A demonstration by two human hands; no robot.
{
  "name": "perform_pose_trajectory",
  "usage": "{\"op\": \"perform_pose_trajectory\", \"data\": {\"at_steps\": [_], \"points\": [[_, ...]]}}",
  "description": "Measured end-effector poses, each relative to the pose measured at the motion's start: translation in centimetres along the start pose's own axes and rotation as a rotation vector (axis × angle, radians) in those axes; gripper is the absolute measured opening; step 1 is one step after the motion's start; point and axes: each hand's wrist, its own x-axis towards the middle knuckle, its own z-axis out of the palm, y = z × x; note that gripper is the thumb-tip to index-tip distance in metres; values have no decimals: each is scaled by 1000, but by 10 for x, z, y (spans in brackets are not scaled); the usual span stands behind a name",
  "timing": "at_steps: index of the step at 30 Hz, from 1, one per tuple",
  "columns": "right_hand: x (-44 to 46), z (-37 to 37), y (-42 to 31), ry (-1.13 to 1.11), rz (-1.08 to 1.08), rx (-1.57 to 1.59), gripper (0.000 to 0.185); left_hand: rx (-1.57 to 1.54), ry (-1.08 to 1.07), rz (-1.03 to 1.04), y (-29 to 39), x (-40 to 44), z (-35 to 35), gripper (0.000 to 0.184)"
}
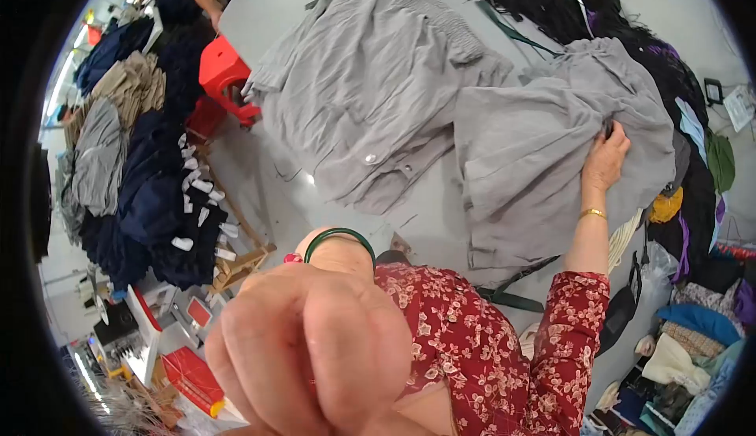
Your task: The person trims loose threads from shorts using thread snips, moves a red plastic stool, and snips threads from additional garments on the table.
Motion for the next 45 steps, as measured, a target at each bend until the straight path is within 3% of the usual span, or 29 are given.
{"op": "perform_pose_trajectory", "data": {"at_steps": [2,5,12,16,18,21,24,27,29,35,38,42,45], "points": [[-3,-4,-5,-11,14,-15,34,138,-55,-98,23,-2,-5,11],[0,3,5,32,-34,4,35,154,-291,28,33,6,-13,11],[-3,4,10,6,-34,40,33,325,-344,-42,71,-25,20,17],[12,0,11,49,-93,88,36,668,-358,-323,105,-41,20,24],[5,-1,22,127,-153,196,34,967,-149,-556,125,-66,1,17],[-23,-31,16,216,-161,396,30,1214,488,-801,169,-129,-43,12],[-48,-39,-28,143,-199,737,24,1223,937,-648,246,-183,-119,7],[-110,-32,-173,-370,-373,984,20,884,1400,-286,319,-205,-199,3],[-138,-5,-258,-572,-470,1008,19,874,1525,-195,356,-209,-258,4],[-159,83,-452,-538,-678,643,23,818,1621,-317,438,-180,-447,9],[-173,162,-446,-386,-814,487,27,822,1684,-301,476,-179,-549,10],[-177,159,-446,-499,-705,450,26,778,1636,-223,533,-206,-688,24],[-168,166,-406,-652,-659,409,43,846,1815,-45,549,-178,-741,34]]}}
